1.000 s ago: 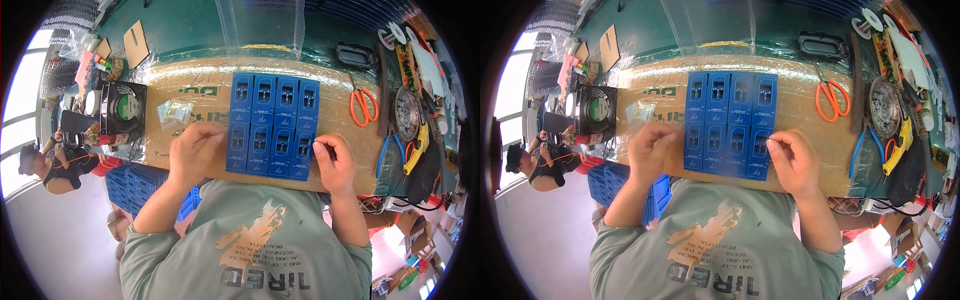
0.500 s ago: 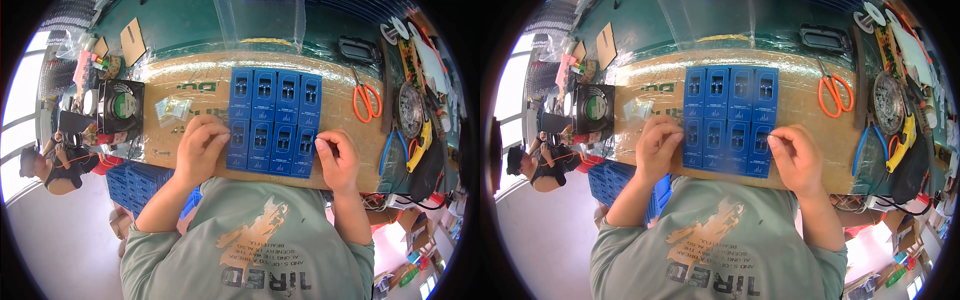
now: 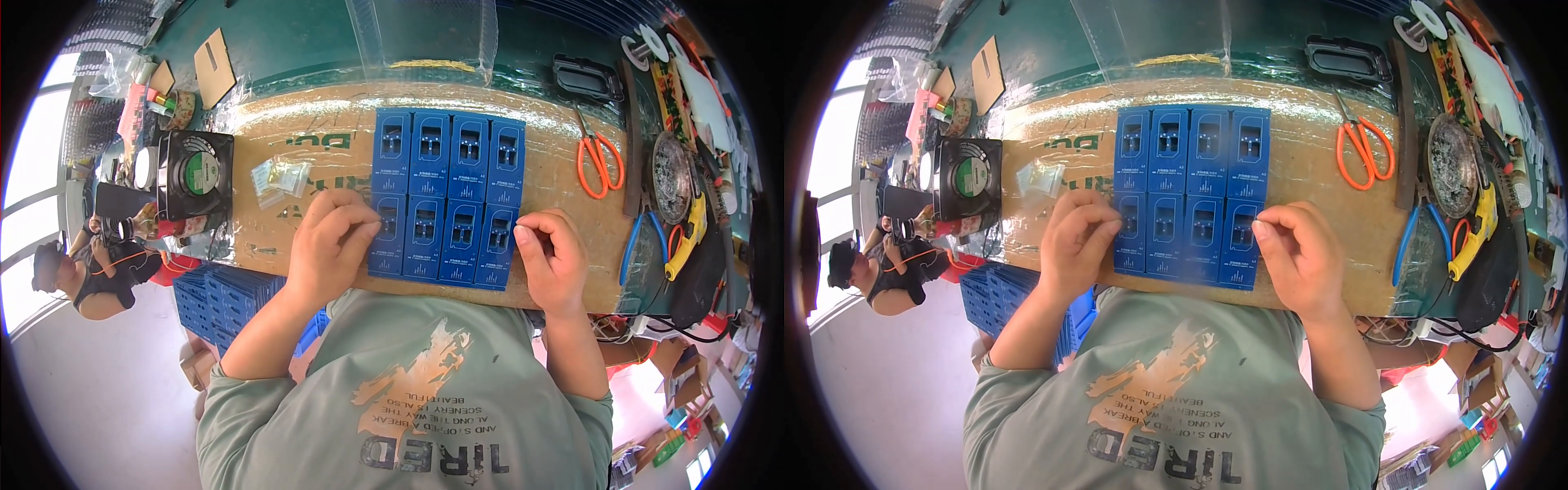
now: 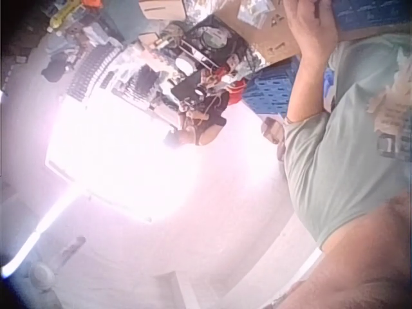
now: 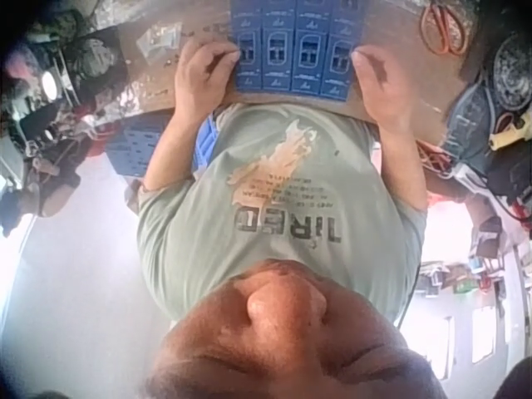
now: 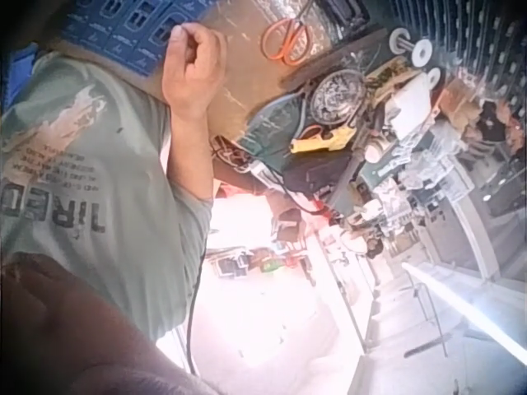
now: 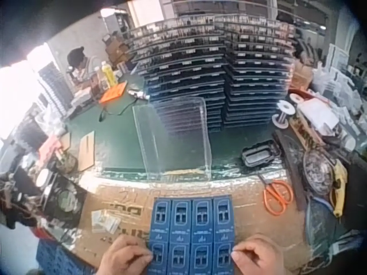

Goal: The person solders electronic components onto blue circuit boards at an assembly station. This is done by hand, using a soldering iron, solder wire, and tweezers to attach wires to the circuit boards.

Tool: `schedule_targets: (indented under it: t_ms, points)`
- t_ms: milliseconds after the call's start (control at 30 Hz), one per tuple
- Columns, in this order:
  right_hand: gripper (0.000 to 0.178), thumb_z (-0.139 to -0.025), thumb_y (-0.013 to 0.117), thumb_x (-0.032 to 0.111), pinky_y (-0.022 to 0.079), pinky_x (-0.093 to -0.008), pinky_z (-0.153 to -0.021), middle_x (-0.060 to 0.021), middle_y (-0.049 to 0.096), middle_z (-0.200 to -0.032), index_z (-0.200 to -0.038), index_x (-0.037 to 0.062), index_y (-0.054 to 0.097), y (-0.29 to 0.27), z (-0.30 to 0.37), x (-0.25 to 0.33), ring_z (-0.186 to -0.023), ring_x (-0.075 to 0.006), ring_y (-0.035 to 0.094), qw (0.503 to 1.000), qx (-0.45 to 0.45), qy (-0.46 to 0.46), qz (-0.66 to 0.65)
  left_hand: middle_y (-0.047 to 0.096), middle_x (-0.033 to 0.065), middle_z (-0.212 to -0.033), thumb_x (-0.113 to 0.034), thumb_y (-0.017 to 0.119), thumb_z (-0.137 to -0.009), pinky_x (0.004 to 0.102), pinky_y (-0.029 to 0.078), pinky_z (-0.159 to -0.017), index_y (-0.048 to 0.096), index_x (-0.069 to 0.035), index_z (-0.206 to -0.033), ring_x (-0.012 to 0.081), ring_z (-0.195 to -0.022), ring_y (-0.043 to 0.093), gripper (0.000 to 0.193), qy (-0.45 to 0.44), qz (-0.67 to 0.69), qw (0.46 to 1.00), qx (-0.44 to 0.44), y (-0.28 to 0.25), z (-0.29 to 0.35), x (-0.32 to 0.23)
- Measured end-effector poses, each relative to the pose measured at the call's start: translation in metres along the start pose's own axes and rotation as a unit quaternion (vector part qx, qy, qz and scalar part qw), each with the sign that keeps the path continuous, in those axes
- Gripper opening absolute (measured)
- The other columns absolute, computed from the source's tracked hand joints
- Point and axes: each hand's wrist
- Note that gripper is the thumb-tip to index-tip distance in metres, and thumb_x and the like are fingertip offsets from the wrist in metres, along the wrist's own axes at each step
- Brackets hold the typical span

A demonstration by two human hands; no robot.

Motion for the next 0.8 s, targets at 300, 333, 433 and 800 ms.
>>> schedule_targets:
  t_ms: [300, 333, 433, 800]
  points:
    - [0.007, -0.090, 0.070, 0.003, 0.043, -0.0238, -0.057, -0.0069, 0.063, -0.082, -0.095, -0.0001, 0.066, 0.000, -0.001, 0.001, -0.065, -0.0121, 0.056, 1.000, -0.002, -0.001, 0.001, 0.063, 0.0102, -0.097, 0.000, 0.072, -0.080, 0.0351, 0.052, -0.076, 0.070, -0.005, -0.093, 0.0283, -0.089, 0.064, 0.014, 0.095, -0.107, 0.990, -0.014, -0.004, -0.005, -0.003]
    - [0.007, -0.090, 0.070, 0.003, 0.043, -0.0238, -0.057, -0.0068, 0.063, -0.083, -0.095, 0.0000, 0.066, 0.000, 0.000, 0.001, -0.065, -0.0120, 0.056, 1.000, -0.002, 0.001, 0.004, 0.063, 0.0102, -0.097, 0.000, 0.072, -0.080, 0.0351, 0.052, -0.076, 0.070, -0.005, -0.093, 0.0283, -0.089, 0.064, 0.014, 0.095, -0.106, 0.990, -0.013, -0.005, -0.006, -0.004]
    - [0.008, -0.090, 0.070, 0.004, 0.043, -0.0237, -0.058, -0.0067, 0.062, -0.083, -0.095, 0.0001, 0.066, 0.000, 0.000, 0.001, -0.065, -0.0117, 0.056, 1.000, -0.006, 0.001, 0.005, 0.063, 0.0102, -0.097, 0.000, 0.072, -0.080, 0.0351, 0.052, -0.075, 0.070, -0.005, -0.092, 0.0283, -0.088, 0.065, 0.013, 0.087, -0.096, 0.991, 0.014, -0.008, -0.008, -0.006]
    - [0.008, -0.090, 0.071, 0.004, 0.043, -0.0229, -0.057, -0.0061, 0.063, -0.083, -0.095, 0.0001, 0.066, 0.000, -0.001, 0.001, -0.065, -0.0105, 0.055, 1.000, -0.003, 0.004, -0.005, 0.061, 0.0081, -0.095, -0.003, 0.073, -0.078, 0.0387, 0.049, -0.078, 0.068, -0.008, -0.093, 0.0299, -0.085, 0.061, 0.017, 0.130, -0.148, 0.980, 0.005, -0.004, -0.011, -0.004]
Point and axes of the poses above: each hand's wrist, its own z-axis away from the middle knuckle, its own y-axis out of the palm, x = y × z
